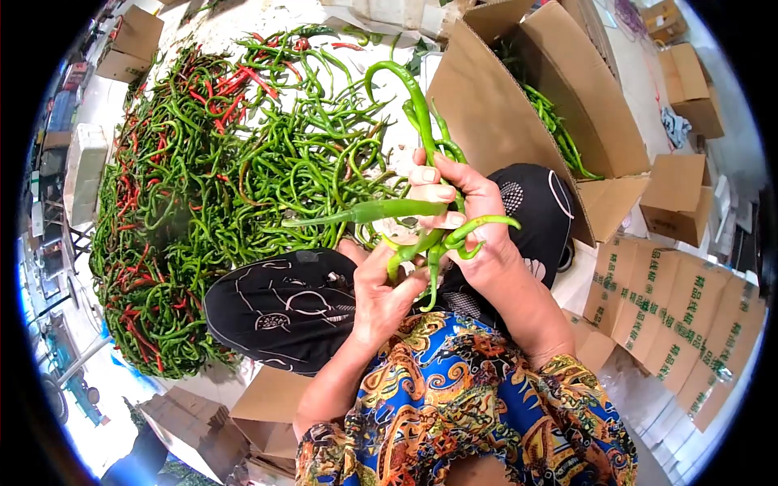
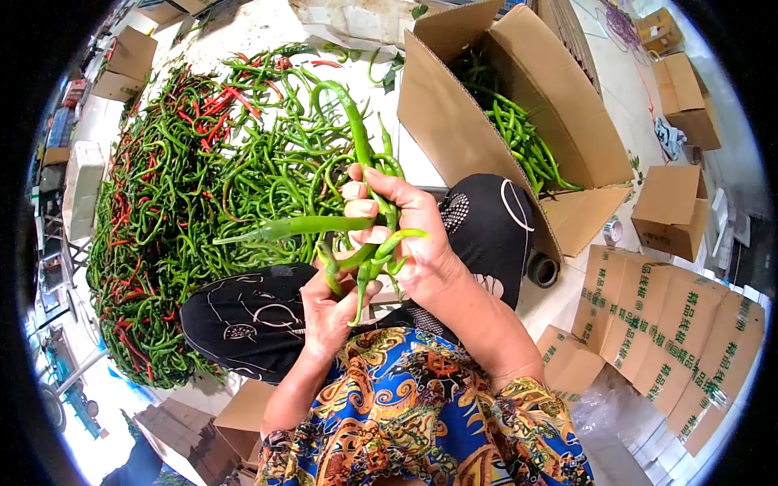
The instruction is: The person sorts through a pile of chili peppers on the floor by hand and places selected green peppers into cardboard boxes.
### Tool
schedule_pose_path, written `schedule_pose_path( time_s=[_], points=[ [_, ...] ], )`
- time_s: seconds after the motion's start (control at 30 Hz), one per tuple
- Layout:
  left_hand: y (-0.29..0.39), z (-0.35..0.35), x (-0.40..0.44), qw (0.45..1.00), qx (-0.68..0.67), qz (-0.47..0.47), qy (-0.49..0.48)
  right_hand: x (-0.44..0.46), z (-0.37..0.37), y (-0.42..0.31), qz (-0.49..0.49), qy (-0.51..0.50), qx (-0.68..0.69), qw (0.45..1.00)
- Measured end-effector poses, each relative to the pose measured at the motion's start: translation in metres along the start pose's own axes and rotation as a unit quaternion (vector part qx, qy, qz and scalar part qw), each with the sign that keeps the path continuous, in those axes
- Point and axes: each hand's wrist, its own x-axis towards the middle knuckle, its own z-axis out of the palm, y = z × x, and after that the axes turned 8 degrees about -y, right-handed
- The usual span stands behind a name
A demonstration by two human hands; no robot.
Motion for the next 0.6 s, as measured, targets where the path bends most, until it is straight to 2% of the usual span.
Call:
schedule_pose_path(
  time_s=[0.1,0.17,0.23,0.3,0.4,0.53,0.6],
  points=[
    [-0.006,0.002,0.002,0.998,0.051,0.028,-0.028,0.000,-0.002,-0.003,0.001,-0.009,-0.006,1.000],
    [-0.005,0.004,0.000,0.999,0.027,0.023,-0.018,0.001,-0.007,-0.005,0.002,-0.017,-0.026,1.000],
    [-0.001,0.000,-0.002,0.996,0.058,0.065,0.008,0.001,-0.008,-0.003,-0.005,-0.023,-0.051,0.998],
    [-0.006,-0.010,0.001,0.970,0.148,0.194,0.008,0.002,-0.006,-0.003,-0.003,-0.026,-0.062,0.998],
    [0.000,-0.015,-0.002,0.969,0.168,0.180,0.005,0.003,-0.009,-0.002,-0.007,-0.023,-0.078,0.997],
    [0.001,-0.019,-0.004,0.964,0.193,0.184,0.005,0.003,-0.006,-0.003,-0.059,0.000,-0.125,0.990],
    [0.002,-0.023,-0.006,0.959,0.198,0.201,0.001,0.003,-0.004,-0.004,-0.095,0.006,-0.194,0.976]
  ],
)
